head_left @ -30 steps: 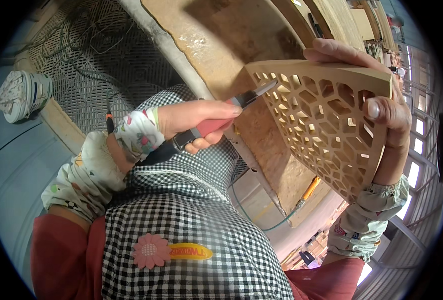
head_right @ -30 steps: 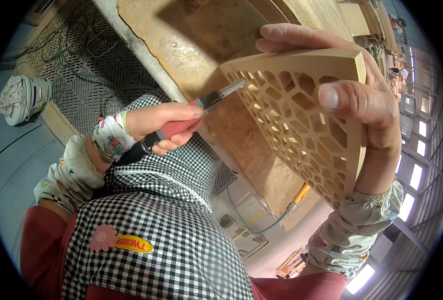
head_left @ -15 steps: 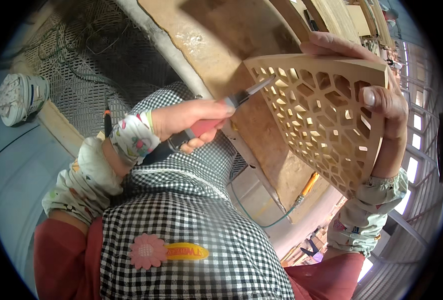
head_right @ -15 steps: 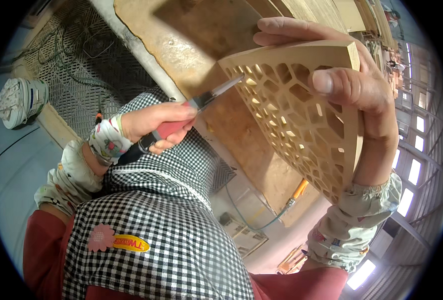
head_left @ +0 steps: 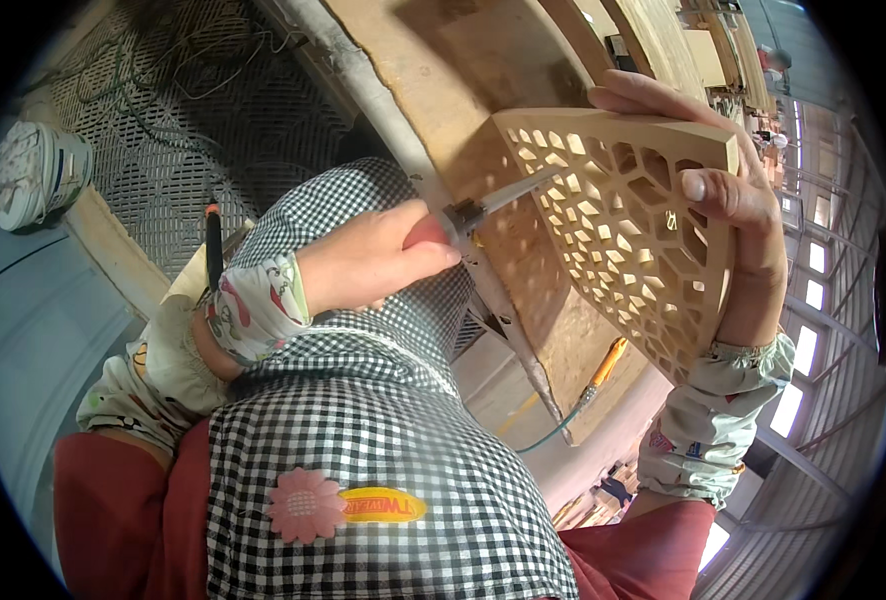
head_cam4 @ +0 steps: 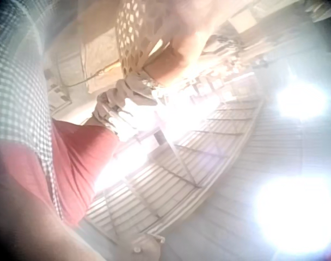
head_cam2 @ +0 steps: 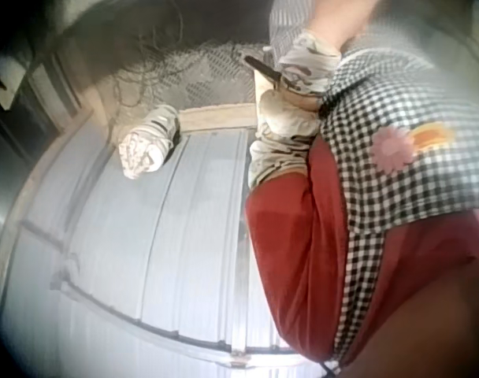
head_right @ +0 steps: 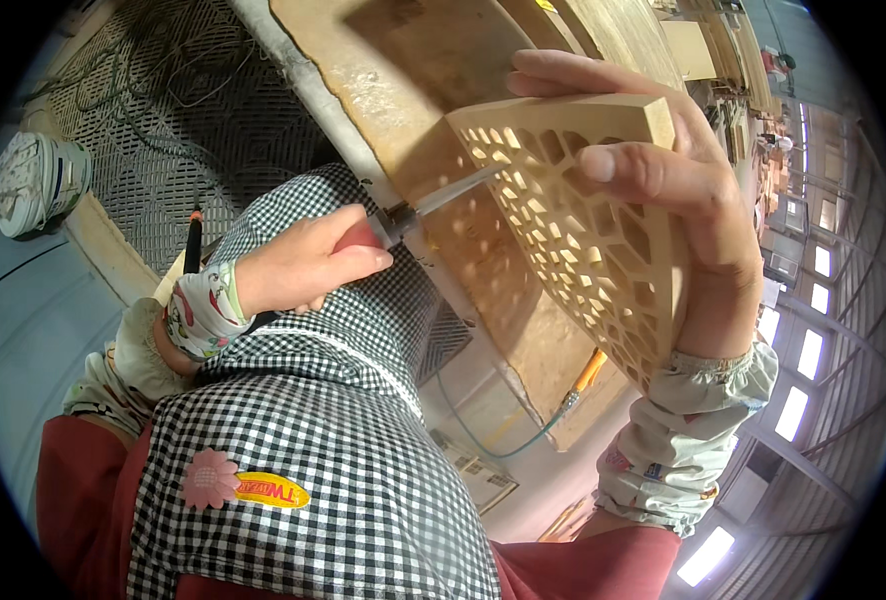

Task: The person holds a wooden panel with decorative hexagonal cutouts and uses a handheld scraper to smooth the internal edges of the holes. They rotate the panel to access different cutouts and repeat the scraping motion.

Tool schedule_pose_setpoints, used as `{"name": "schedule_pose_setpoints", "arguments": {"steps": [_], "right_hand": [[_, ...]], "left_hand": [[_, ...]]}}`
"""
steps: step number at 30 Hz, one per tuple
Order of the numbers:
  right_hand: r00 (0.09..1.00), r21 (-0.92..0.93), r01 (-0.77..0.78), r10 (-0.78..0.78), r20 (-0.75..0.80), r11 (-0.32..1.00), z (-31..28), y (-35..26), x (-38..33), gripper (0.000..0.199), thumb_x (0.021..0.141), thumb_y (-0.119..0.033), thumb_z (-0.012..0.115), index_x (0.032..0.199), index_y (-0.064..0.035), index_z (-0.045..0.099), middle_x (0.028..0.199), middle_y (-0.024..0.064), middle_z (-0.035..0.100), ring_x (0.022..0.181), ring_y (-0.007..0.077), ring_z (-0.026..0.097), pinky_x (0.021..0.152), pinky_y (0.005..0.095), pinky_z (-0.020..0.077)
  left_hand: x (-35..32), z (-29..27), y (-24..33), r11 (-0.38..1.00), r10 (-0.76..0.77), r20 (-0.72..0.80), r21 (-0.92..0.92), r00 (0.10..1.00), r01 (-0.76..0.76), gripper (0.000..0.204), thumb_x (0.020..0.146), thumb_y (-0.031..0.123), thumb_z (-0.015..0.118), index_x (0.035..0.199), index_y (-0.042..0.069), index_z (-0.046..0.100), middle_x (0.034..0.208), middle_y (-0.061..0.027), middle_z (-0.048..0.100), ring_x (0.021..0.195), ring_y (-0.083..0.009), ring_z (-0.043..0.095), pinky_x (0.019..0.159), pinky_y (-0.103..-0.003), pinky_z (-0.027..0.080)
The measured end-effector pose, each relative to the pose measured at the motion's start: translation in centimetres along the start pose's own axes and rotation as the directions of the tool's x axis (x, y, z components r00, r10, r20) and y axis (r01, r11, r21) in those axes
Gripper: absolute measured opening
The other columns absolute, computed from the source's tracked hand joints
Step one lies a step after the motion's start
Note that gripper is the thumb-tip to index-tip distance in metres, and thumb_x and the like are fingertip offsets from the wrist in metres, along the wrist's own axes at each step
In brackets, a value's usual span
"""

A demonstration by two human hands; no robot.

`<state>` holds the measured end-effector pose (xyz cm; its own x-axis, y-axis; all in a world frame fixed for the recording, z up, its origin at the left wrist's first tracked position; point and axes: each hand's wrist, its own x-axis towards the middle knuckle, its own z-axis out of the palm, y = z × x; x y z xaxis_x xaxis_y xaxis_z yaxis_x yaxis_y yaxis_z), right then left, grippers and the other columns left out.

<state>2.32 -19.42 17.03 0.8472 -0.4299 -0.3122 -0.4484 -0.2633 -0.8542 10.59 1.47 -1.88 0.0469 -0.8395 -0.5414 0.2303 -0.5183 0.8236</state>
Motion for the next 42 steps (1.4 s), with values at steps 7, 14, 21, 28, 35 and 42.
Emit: {"name": "schedule_pose_setpoints", "arguments": {"steps": [7,14,21,28,35,42], "right_hand": [[0.978,-0.072,-0.003,0.018,0.206,0.997,1.2,-2.3,1.7,0.092,0.064,-0.040,0.082,0.140,0.0086,0.064,0.132,0.0240,0.070,0.123,0.0313,0.067,0.114,0.0399,0.0474],[0.973,-0.057,0.016,-0.002,0.229,0.998,2.0,-2.0,2.1,0.100,0.062,-0.045,0.085,0.141,0.0115,0.062,0.131,0.0263,0.069,0.123,0.0323,0.068,0.118,0.0421,0.0451],[0.969,-0.030,0.029,-0.021,0.245,0.999,2.7,-2.1,3.2,0.099,0.062,-0.048,0.083,0.138,0.0113,0.063,0.130,0.0267,0.070,0.124,0.0340,0.067,0.117,0.0438,0.0475],[0.995,0.025,0.017,-0.019,0.093,1.000,1.1,-1.6,1.2,0.088,0.065,-0.041,0.080,0.138,0.0057,0.067,0.129,0.0264,0.071,0.118,0.0356,0.069,0.112,0.0414,0.0490],[0.987,-0.042,0.100,-0.094,0.129,0.994,-1.3,-0.3,1.9,0.084,0.077,-0.048,0.075,0.141,0.0050,0.064,0.136,0.0241,0.068,0.121,0.0345,0.068,0.108,0.0480,0.0548],[0.980,-0.059,0.150,-0.140,0.142,0.987,-1.8,0.5,2.5,0.071,0.086,-0.047,0.068,0.137,0.0030,0.068,0.134,0.0199,0.070,0.120,0.0296,0.069,0.108,0.0437,0.0542]], "left_hand": [[-0.5,1.2,-1.3,0.943,0.262,-0.273,0.277,0.926,-0.185,0.037,0.100,0.032,0.067,0.115,-0.001,0.057,0.099,-0.0216,0.076,0.092,-0.0426,0.074,0.081,-0.048,0.059],[-1.1,0.4,-0.5,0.936,0.247,-0.281,0.315,0.928,-0.154,0.033,0.100,0.028,0.067,0.108,-0.001,0.056,0.091,-0.0206,0.075,0.085,-0.0420,0.075,0.078,-0.047,0.060],[-0.8,0.0,-1.4,0.941,0.252,-0.340,0.306,0.906,-0.146,0.034,0.099,0.029,0.067,0.108,-0.002,0.056,0.094,-0.0214,0.076,0.088,-0.0422,0.075,0.080,-0.047,0.060],[-3.2,-0.7,-2.1,0.825,0.178,-0.319,0.564,0.931,0.036,0.040,0.097,0.031,0.068,0.111,-0.001,0.050,0.078,-0.0276,0.072,0.075,-0.0479,0.072,0.070,-0.057,0.057],[-0.1,-0.2,-3.2,0.662,0.374,-0.426,0.745,0.824,0.085,0.035,0.098,0.028,0.068,0.112,0.002,0.049,0.087,-0.0234,0.073,0.080,-0.0415,0.074,0.070,-0.052,0.060],[3.5,1.3,-3.8,0.572,0.440,-0.530,0.788,0.724,0.229,0.033,0.098,0.028,0.068,0.109,0.003,0.049,0.083,-0.0220,0.073,0.074,-0.0411,0.074,0.066,-0.051,0.061]]}}
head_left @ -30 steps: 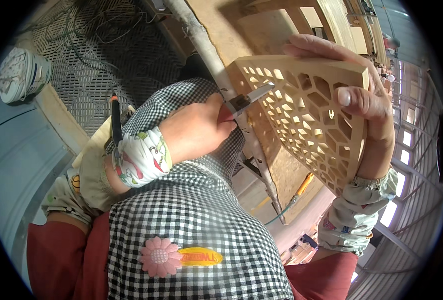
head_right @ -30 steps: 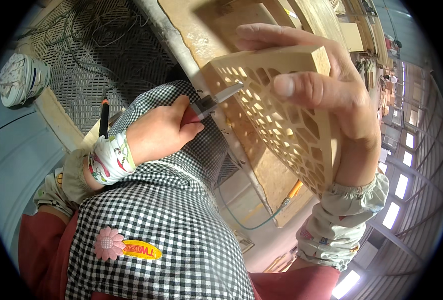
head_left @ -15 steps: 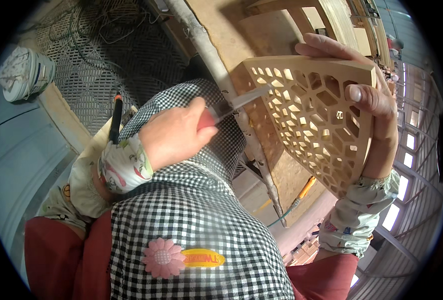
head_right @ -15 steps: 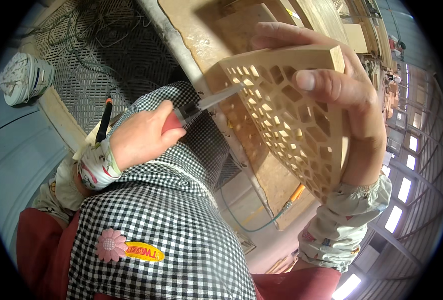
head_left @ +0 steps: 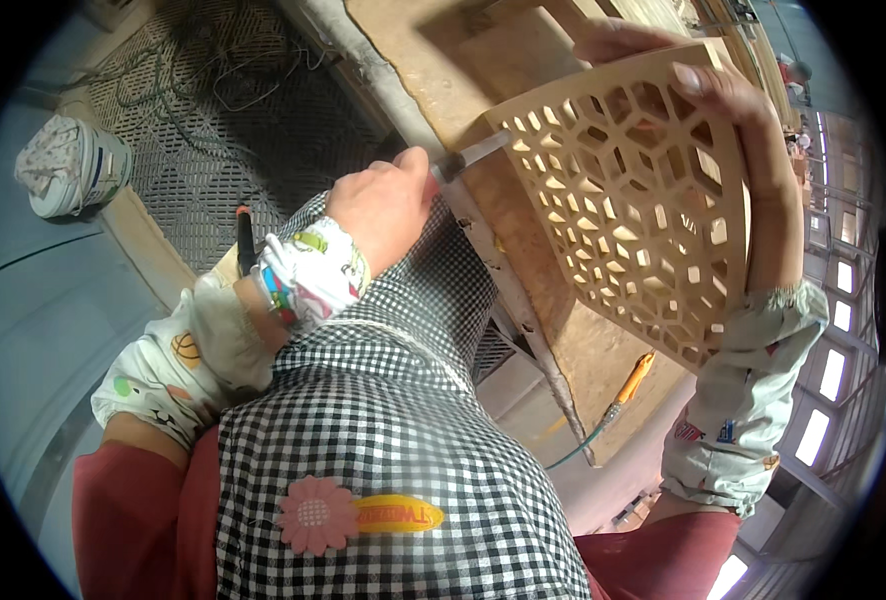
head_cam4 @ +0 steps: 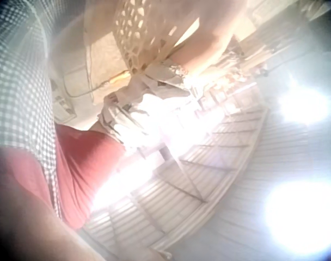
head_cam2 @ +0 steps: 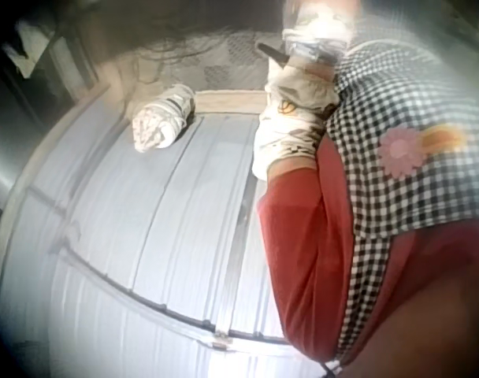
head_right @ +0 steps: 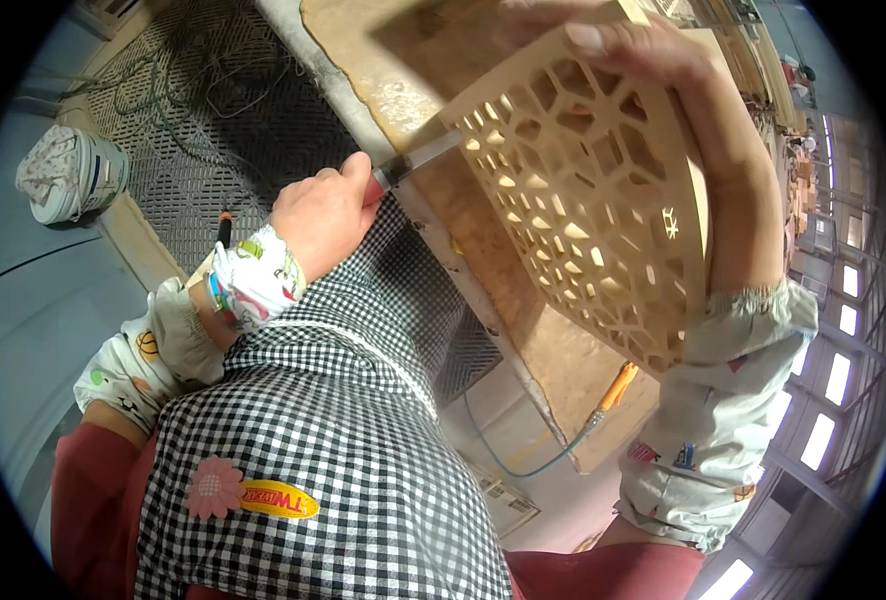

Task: The person holds a wooden panel with decorative hexagonal cutouts and uses a handheld scraper to smooth the internal edges of the holes. They rotate the panel to access different cutouts and repeat the scraping motion.

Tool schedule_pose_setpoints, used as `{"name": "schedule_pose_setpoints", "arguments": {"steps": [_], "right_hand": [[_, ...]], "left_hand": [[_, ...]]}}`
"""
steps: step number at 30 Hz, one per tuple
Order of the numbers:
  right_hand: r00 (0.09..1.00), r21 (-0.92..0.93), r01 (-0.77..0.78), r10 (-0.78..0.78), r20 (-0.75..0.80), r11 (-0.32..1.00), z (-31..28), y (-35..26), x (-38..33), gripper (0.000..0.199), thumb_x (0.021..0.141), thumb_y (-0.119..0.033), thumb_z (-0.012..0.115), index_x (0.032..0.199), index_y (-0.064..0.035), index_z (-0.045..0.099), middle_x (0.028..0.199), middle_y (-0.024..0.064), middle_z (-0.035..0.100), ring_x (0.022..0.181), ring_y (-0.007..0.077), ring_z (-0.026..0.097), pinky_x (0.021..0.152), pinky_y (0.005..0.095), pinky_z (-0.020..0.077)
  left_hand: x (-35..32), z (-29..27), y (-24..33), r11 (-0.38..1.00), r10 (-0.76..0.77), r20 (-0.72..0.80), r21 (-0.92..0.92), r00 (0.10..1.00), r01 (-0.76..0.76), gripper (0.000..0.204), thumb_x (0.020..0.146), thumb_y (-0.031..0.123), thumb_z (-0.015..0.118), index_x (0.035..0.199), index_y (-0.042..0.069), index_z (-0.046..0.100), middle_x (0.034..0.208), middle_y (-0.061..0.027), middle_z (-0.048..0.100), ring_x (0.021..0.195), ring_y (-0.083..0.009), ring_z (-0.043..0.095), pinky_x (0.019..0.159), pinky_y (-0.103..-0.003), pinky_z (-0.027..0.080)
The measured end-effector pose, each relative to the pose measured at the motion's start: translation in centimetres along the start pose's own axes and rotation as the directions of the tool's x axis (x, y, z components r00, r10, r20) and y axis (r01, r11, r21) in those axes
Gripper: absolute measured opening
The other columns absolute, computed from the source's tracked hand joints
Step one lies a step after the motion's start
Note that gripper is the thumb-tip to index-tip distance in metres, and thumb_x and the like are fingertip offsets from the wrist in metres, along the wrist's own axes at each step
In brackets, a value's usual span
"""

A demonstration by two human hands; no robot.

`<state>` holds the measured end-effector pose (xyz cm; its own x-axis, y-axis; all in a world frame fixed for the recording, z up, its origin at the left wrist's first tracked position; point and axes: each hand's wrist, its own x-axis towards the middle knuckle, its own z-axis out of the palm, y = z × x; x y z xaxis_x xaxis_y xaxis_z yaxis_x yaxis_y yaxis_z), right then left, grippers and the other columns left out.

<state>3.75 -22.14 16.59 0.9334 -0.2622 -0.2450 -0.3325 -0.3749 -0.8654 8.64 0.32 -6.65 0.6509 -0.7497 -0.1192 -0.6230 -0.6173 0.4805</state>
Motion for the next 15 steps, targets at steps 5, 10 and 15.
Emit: {"name": "schedule_pose_setpoints", "arguments": {"steps": [5,10,15], "right_hand": [[0.996,-0.171,-0.043,0.056,0.073,0.984,-3.5,0.3,0.4,0.067,0.087,-0.048,0.069,0.135,-0.0018,0.071,0.128,0.0156,0.073,0.116,0.0258,0.070,0.106,0.0402,0.0541],[0.968,0.046,-0.079,0.065,0.243,0.996,-5.3,2.6,3.0,0.052,0.095,-0.027,0.072,0.139,0.0008,0.069,0.136,0.0113,0.072,0.122,0.0201,0.065,0.109,0.0328,0.0492],[0.967,0.060,-0.019,0.003,0.256,0.998,-6.1,3.7,4.4,0.043,0.096,-0.020,0.068,0.134,0.0013,0.072,0.131,0.0121,0.074,0.116,0.0177,0.068,0.104,0.0332,0.0532]], "left_hand": [[1.7,0.7,1.6,0.995,0.071,-0.068,0.073,0.995,-0.066,0.031,0.098,0.029,0.067,0.104,0.003,0.051,0.077,-0.0221,0.072,0.072,-0.0408,0.074,0.064,-0.052,0.061],[2.9,0.8,2.4,0.991,0.032,-0.062,0.128,0.998,-0.024,0.030,0.099,0.030,0.064,0.105,0.002,0.053,0.080,-0.0226,0.074,0.076,-0.0424,0.075,0.068,-0.054,0.060],[2.6,1.1,2.5,0.988,-0.038,-0.027,0.147,0.999,0.041,0.032,0.101,0.032,0.062,0.109,0.002,0.054,0.083,-0.0226,0.075,0.080,-0.0434,0.075,0.073,-0.055,0.060]]}}
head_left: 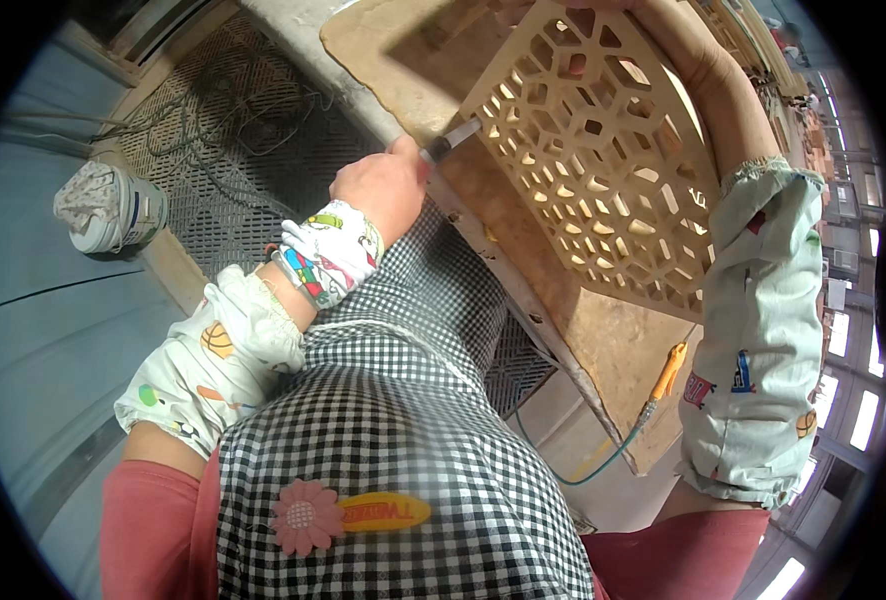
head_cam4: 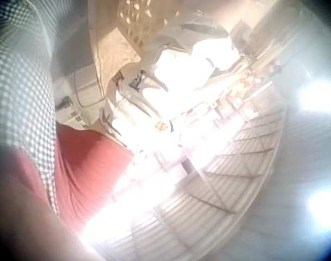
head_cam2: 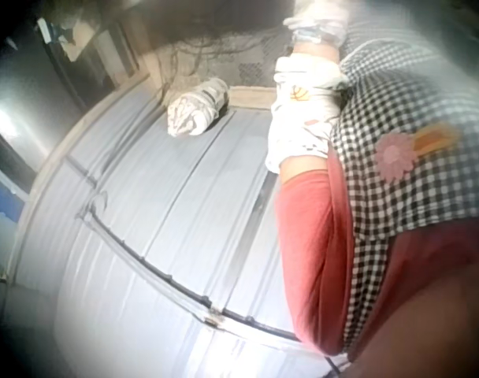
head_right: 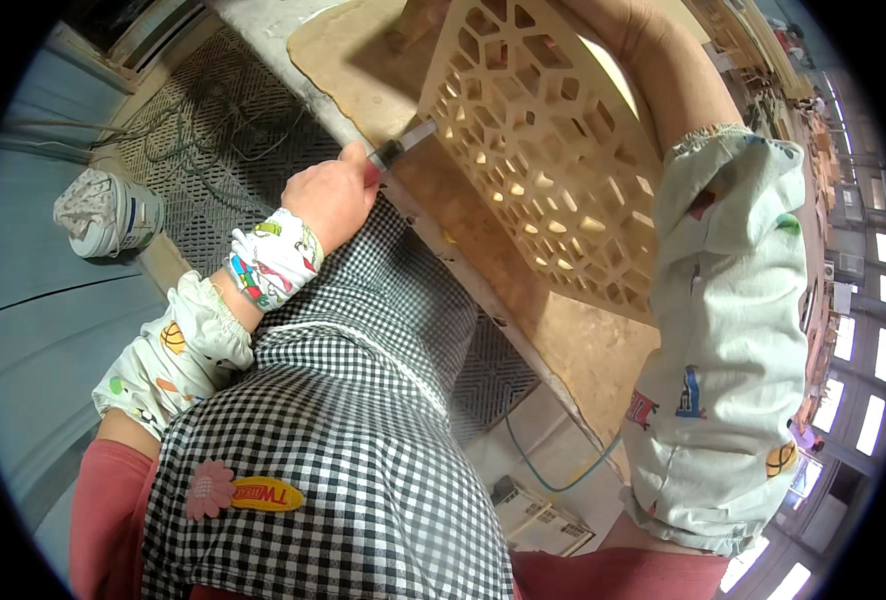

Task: The person holds a wooden panel with decorative hexagonal cutouts and uses a handheld scraper to smooth the internal edges of the holes. They rotate the panel to access different cutouts and repeat the scraping motion.

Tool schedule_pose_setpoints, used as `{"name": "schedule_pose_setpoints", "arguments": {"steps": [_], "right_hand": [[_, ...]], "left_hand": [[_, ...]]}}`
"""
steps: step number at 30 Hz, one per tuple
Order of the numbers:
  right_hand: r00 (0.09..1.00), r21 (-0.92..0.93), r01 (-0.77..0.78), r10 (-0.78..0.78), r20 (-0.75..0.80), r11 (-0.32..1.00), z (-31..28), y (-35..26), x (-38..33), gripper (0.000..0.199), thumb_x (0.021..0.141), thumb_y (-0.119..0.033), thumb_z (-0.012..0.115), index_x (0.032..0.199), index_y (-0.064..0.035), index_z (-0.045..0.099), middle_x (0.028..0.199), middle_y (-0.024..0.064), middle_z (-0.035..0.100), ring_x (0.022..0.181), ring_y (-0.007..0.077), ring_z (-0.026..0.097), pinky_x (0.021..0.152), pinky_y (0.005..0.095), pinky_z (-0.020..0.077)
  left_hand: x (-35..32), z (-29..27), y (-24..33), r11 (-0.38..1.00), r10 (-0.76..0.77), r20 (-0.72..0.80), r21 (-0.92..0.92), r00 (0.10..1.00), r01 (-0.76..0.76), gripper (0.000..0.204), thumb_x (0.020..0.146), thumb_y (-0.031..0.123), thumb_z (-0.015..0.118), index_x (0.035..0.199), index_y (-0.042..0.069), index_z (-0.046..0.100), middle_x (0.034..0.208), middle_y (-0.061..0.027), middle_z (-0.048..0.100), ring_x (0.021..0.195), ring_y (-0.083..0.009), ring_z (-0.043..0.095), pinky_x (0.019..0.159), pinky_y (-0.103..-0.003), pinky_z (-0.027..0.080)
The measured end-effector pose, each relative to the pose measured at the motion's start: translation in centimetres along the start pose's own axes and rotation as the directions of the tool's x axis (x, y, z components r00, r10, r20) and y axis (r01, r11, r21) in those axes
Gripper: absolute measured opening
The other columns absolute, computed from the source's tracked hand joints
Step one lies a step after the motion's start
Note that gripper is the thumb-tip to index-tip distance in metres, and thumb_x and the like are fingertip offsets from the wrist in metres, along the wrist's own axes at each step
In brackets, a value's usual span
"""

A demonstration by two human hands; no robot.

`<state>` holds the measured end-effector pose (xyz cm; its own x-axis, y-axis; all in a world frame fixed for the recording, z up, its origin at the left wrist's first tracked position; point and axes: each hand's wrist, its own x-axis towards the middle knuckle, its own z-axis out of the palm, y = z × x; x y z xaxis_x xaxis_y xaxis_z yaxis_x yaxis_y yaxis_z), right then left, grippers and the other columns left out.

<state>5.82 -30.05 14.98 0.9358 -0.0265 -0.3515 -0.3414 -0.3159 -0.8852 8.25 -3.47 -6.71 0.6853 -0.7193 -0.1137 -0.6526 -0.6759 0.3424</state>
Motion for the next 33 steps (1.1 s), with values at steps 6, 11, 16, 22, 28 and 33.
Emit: {"name": "schedule_pose_setpoints", "arguments": {"steps": [6,11,16,22,28,33], "right_hand": [[1.000,0.052,-0.027,0.027,0.003,0.998,-0.1,0.1,0.1,0.041,0.096,-0.019,0.069,0.132,0.0012,0.073,0.129,0.0132,0.075,0.116,0.0187,0.069,0.104,0.0334,0.0535],[0.999,0.000,0.033,-0.033,0.001,0.999,-0.4,0.5,0.3,0.041,0.095,-0.017,0.067,0.131,0.0023,0.074,0.131,0.0135,0.075,0.117,0.0197,0.068,0.106,0.0337,0.0528],[0.994,0.009,0.077,-0.078,0.072,0.997,-0.3,0.6,0.6,0.040,0.095,-0.016,0.066,0.131,0.0015,0.074,0.132,0.0134,0.074,0.118,0.0196,0.068,0.106,0.0334,0.0525],[0.999,0.028,0.021,-0.022,0.023,0.999,0.3,0.6,0.3,0.042,0.095,-0.018,0.066,0.132,0.0015,0.074,0.133,0.0149,0.074,0.120,0.0209,0.067,0.107,0.0336,0.0518],[1.000,0.016,0.001,-0.001,0.026,1.000,1.5,-0.1,0.0,0.046,0.094,-0.021,0.069,0.134,0.0024,0.071,0.134,0.0164,0.073,0.120,0.0221,0.067,0.106,0.0342,0.0519],[1.000,0.008,-0.017,0.017,-0.016,1.000,2.2,-0.8,-0.9,0.050,0.093,-0.022,0.071,0.136,0.0031,0.070,0.133,0.0170,0.073,0.118,0.0225,0.067,0.106,0.0344,0.0522]], "left_hand": [[1.4,-1.0,0.4,0.996,0.003,0.097,-0.094,0.995,0.006,0.034,0.101,0.034,0.059,0.113,0.002,0.057,0.094,-0.0241,0.076,0.092,-0.0454,0.074,0.084,-0.056,0.058],[0.5,-1.4,-0.3,0.992,-0.039,0.165,-0.113,0.986,0.058,0.038,0.099,0.036,0.062,0.118,0.004,0.060,0.103,-0.0215,0.078,0.098,-0.0432,0.074,0.089,-0.054,0.058],[1.1,-1.5,-0.6,0.996,0.014,0.184,-0.089,0.983,0.002,0.039,0.099,0.036,0.062,0.118,0.002,0.058,0.099,-0.0232,0.077,0.096,-0.0430,0.074,0.087,-0.055,0.058],[-0.2,-1.9,-0.6,0.997,0.046,0.150,-0.070,0.988,-0.036,0.036,0.099,0.035,0.063,0.112,0.002,0.054,0.091,-0.0233,0.076,0.087,-0.0449,0.074,0.079,-0.056,0.059],[-0.7,-0.4,-0.5,0.992,0.113,-0.055,-0.055,0.992,-0.116,0.031,0.099,0.030,0.064,0.106,0.003,0.052,0.083,-0.0227,0.074,0.078,-0.0434,0.074,0.070,-0.056,0.060],[-2.1,0.0,-0.6,1.000,0.023,0.001,-0.013,1.000,-0.023,0.030,0.099,0.029,0.065,0.106,0.003,0.052,0.082,-0.0228,0.073,0.076,-0.0441,0.074,0.067,-0.055,0.060]]}}
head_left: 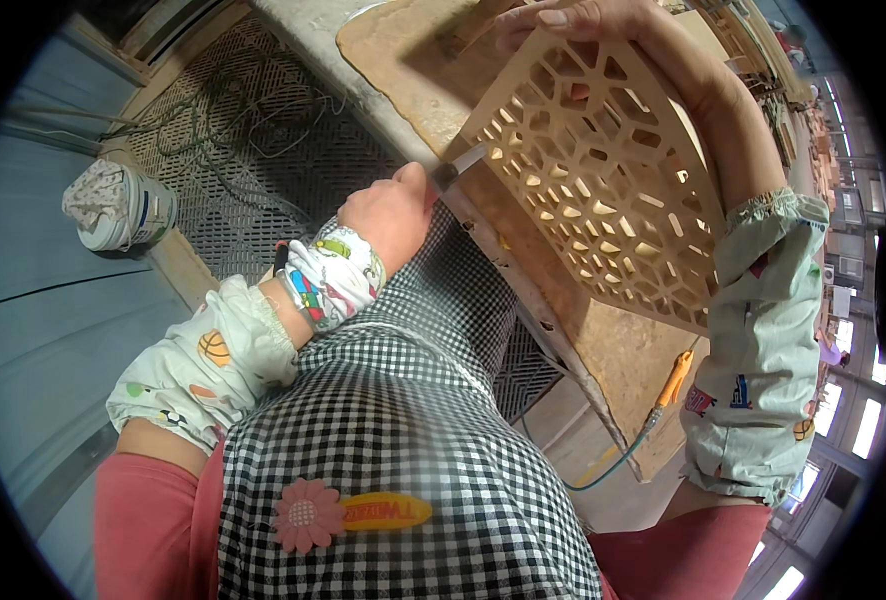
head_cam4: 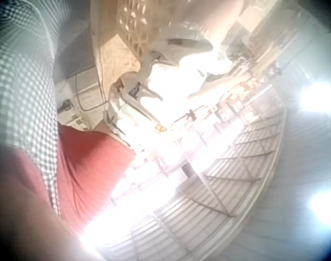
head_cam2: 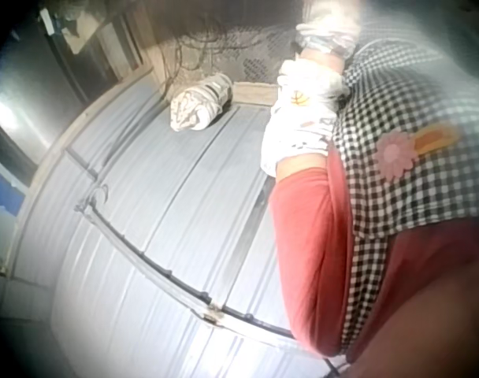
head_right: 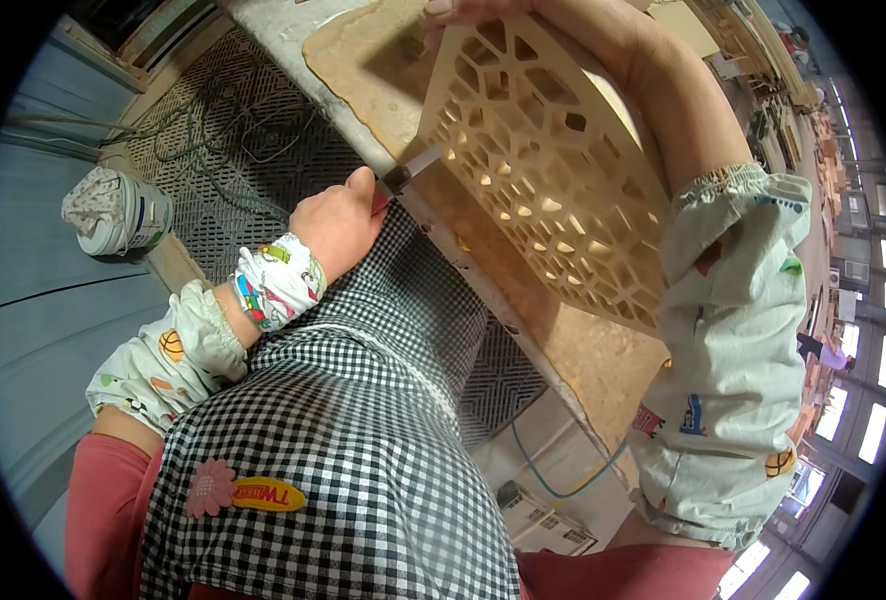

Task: The person holds a wooden panel with decorative hexagonal cutouts and uses a handheld scraper to smooth the internal edges of the holes. They rotate the panel to access different cutouts and repeat the scraping motion.

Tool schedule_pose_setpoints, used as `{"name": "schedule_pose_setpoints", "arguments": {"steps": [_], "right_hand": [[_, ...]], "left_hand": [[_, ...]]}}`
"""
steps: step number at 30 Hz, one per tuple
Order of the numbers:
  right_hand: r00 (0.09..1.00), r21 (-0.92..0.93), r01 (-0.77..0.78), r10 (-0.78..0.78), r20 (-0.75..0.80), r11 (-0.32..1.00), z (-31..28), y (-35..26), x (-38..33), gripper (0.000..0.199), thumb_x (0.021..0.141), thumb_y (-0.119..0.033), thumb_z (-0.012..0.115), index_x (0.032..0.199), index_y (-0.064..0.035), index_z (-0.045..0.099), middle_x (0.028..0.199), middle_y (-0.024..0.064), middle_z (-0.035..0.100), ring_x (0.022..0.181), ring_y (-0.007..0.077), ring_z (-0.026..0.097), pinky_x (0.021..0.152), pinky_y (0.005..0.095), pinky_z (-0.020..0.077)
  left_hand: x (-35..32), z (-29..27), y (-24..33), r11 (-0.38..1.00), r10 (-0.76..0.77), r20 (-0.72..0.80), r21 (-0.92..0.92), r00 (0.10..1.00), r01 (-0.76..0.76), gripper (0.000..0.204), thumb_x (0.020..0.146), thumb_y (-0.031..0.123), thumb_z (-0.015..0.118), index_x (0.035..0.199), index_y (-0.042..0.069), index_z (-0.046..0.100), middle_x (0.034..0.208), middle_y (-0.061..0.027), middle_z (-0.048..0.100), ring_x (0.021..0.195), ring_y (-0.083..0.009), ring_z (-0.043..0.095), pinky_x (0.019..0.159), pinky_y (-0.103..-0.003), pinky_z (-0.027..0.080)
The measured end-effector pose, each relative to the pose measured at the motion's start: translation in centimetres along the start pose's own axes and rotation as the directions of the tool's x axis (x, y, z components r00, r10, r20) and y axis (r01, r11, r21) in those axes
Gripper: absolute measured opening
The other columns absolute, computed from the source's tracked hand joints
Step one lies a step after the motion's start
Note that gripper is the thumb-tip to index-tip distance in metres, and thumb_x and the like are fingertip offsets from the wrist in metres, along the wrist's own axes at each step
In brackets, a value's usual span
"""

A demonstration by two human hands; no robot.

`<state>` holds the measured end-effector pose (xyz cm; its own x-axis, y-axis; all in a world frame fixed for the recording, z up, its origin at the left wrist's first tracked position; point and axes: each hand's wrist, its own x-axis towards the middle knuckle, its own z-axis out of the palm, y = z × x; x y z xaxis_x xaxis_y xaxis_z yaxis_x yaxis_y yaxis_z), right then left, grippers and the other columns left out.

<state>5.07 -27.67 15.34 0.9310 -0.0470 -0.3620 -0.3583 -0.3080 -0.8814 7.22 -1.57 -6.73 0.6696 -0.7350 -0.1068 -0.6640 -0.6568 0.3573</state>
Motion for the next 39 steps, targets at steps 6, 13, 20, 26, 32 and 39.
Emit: {"name": "schedule_pose_setpoints", "arguments": {"steps": [6,13,20,26,32,39], "right_hand": [[0.999,-0.016,-0.005,0.005,-0.037,1.000,1.8,-1.6,-0.8,0.054,0.092,-0.023,0.073,0.138,0.0038,0.068,0.133,0.0177,0.072,0.117,0.0231,0.068,0.105,0.0346,0.0527],[0.999,-0.064,-0.040,0.041,0.015,0.997,2.0,-2.0,-0.8,0.066,0.087,-0.034,0.075,0.142,0.0017,0.065,0.131,0.0178,0.072,0.112,0.0246,0.069,0.103,0.0366,0.0537],[0.997,-0.151,-0.058,0.051,-0.051,0.987,2.6,-1.9,-1.5,0.082,0.079,-0.050,0.075,0.143,-0.0007,0.065,0.138,0.0207,0.068,0.118,0.0319,0.070,0.107,0.0437,0.0544],[0.998,-0.118,-0.061,0.059,-0.024,0.991,1.6,-1.4,-1.4,0.087,0.078,-0.052,0.076,0.144,0.0030,0.062,0.139,0.0231,0.067,0.122,0.0349,0.069,0.109,0.0457,0.0541],[0.997,-0.112,-0.065,0.060,-0.046,0.992,2.3,-2.2,-1.6,0.088,0.077,-0.050,0.077,0.145,0.0034,0.061,0.139,0.0238,0.067,0.123,0.0359,0.068,0.110,0.0462,0.0529],[0.990,0.028,-0.066,0.069,-0.121,0.997,4.8,-2.9,-2.0,0.089,0.075,-0.050,0.078,0.145,0.0029,0.062,0.139,0.0240,0.067,0.123,0.0356,0.068,0.112,0.0464,0.0514]], "left_hand": [[0.9,0.1,-0.6,0.998,0.024,-0.062,-0.062,0.998,-0.028,0.028,0.100,0.028,0.064,0.106,0.003,0.052,0.080,-0.0232,0.072,0.075,-0.0434,0.074,0.065,-0.055,0.060],[0.8,0.5,-1.4,0.989,0.059,-0.107,-0.130,0.992,-0.073,0.030,0.100,0.029,0.065,0.104,0.004,0.051,0.079,-0.0230,0.072,0.072,-0.0424,0.074,0.063,-0.054,0.060],[-0.8,-3.1,-2.6,0.949,0.000,0.259,-0.305,0.966,0.082,0.038,0.099,0.035,0.065,0.109,0.001,0.054,0.094,-0.0244,0.075,0.091,-0.0466,0.073,0.086,-0.056,0.056],[-0.9,-4.8,-3.6,0.822,0.130,0.442,-0.548,0.888,0.153,0.051,0.100,0.042,0.061,0.120,-0.005,0.058,0.099,-0.0257,0.073,0.084,-0.0396,0.074,0.078,-0.049,0.058],[0.6,-4.8,-2.6,0.505,0.189,0.568,-0.756,0.801,0.417,0.050,0.104,0.041,0.062,0.124,-0.005,0.057,0.077,-0.0048,0.056,0.044,-0.0122,0.052,0.039,-0.028,0.043],[0.7,-3.0,-2.2,0.425,0.187,0.588,-0.771,0.787,0.475,0.058,0.103,0.044,0.063,0.136,-0.004,0.059,0.082,-0.0072,0.062,0.048,-0.0148,0.057,0.042,-0.031,0.045]]}}
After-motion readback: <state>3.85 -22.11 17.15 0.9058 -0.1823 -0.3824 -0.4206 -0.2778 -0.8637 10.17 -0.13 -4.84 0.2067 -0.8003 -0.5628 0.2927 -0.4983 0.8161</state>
